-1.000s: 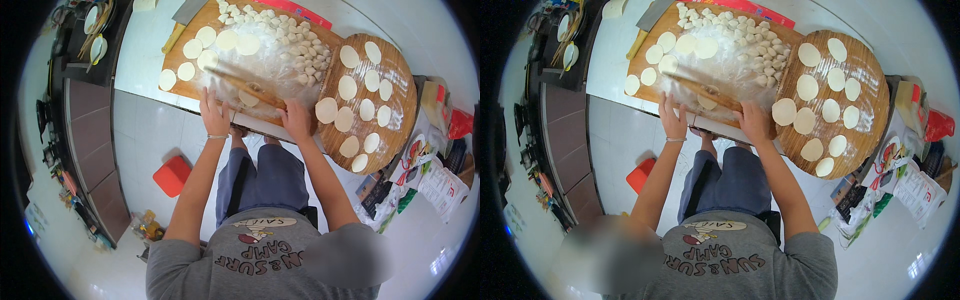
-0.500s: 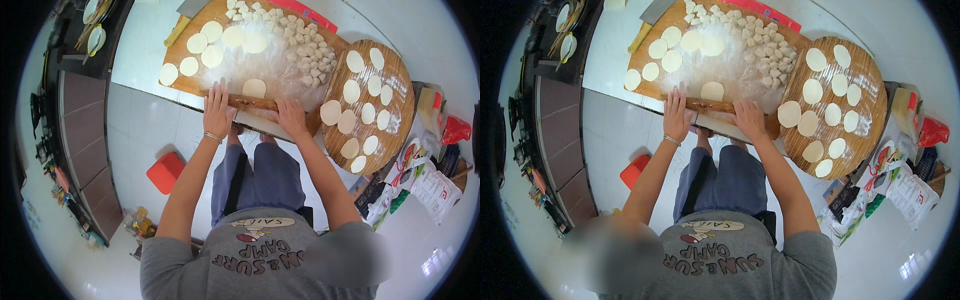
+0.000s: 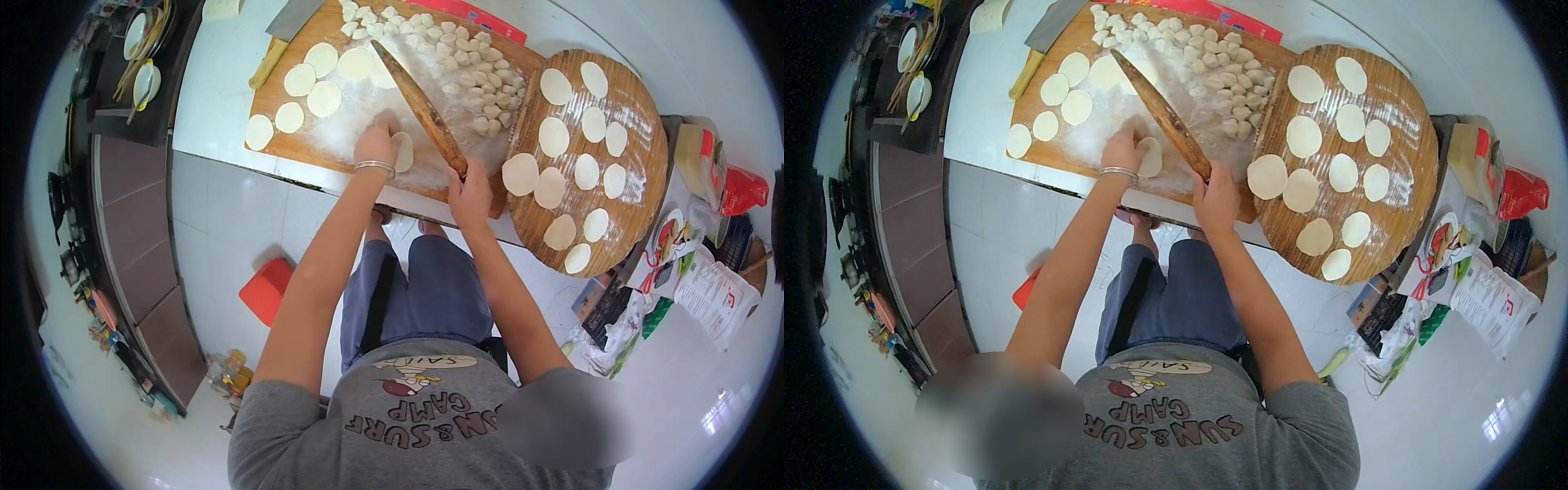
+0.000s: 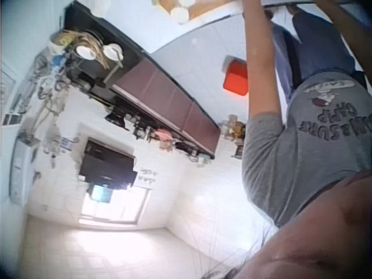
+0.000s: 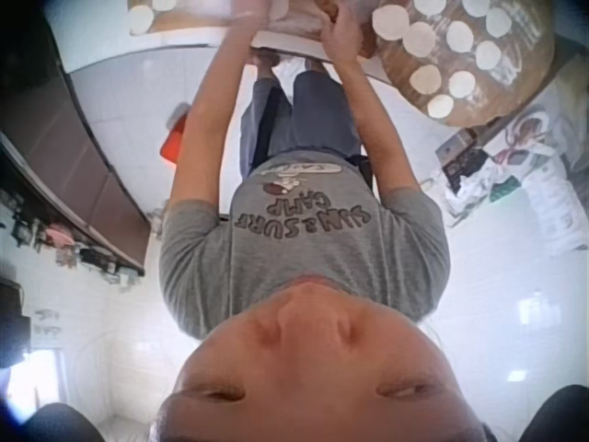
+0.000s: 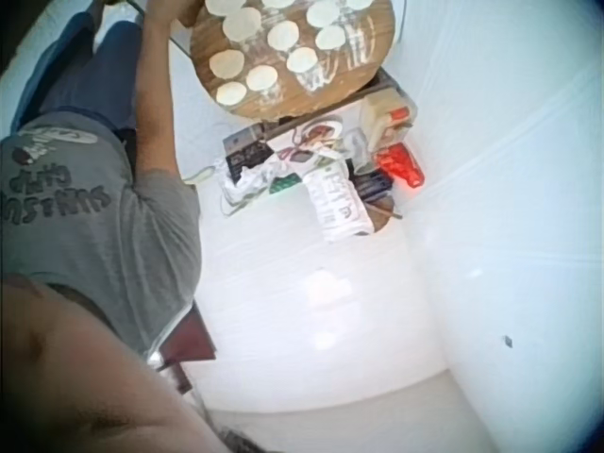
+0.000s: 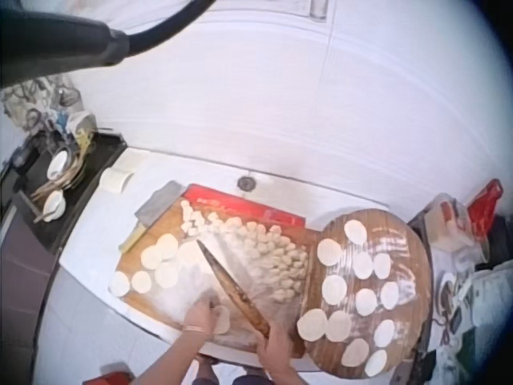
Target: The person uses a wooden rolling pin to flatten small balls of dough into thin, round discs on a floured wooden board. They repeatedly pick up a dough ball, roll it out, and place the finished disc onto a bamboo tray to the right.
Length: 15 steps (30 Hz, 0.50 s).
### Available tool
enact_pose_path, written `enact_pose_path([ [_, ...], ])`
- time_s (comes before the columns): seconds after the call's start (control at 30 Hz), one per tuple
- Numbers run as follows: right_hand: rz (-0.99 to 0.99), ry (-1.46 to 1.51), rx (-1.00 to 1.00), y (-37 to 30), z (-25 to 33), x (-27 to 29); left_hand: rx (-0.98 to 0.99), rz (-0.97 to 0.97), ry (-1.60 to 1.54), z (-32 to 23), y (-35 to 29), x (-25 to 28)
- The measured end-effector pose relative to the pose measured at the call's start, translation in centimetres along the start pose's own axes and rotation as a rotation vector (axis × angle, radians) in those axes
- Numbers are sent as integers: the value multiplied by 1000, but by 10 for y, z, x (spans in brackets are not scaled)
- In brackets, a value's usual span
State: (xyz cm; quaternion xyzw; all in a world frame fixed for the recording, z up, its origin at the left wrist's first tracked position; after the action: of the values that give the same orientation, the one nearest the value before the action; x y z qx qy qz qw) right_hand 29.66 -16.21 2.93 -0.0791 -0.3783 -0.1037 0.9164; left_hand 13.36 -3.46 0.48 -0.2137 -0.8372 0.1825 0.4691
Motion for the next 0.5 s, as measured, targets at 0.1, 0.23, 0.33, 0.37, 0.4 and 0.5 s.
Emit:
enact_pose_path([
  [0.1, 0, 48, 2, -5, -2, 1, -402, -124, 230, -8, -21, 14],
  [0.23, 19, 62, -21, -8, -7, 7, -195, -113, -237, -17, -50, 16],
  [0.33, 11, 19, 48, -6, -14, 5, -53, -266, -536, 13, -52, 1],
  [0.37, 32, -24, 80, -5, -16, 5, -22, -322, -535, 25, -55, -2],
  [0.4, 50, -69, 110, -3, -18, 5, 7, -376, -535, 35, -58, -4],
  [0.5, 137, -213, 227, 1, -21, 6, -181, -613, -133, 59, -73, 1],
])
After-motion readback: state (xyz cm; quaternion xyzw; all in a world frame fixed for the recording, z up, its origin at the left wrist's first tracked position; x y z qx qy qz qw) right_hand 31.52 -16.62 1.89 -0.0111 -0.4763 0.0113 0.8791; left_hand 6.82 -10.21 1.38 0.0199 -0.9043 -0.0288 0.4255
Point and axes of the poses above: each hand's wrist, its own y-axis towards the middle knuckle, its own x-axis out of the back of the hand, z = x × y, the point moved 1 cm from there along y, towards the middle knuckle, and after that the axes turned 8 degrees about z, right-handed, at the moved point
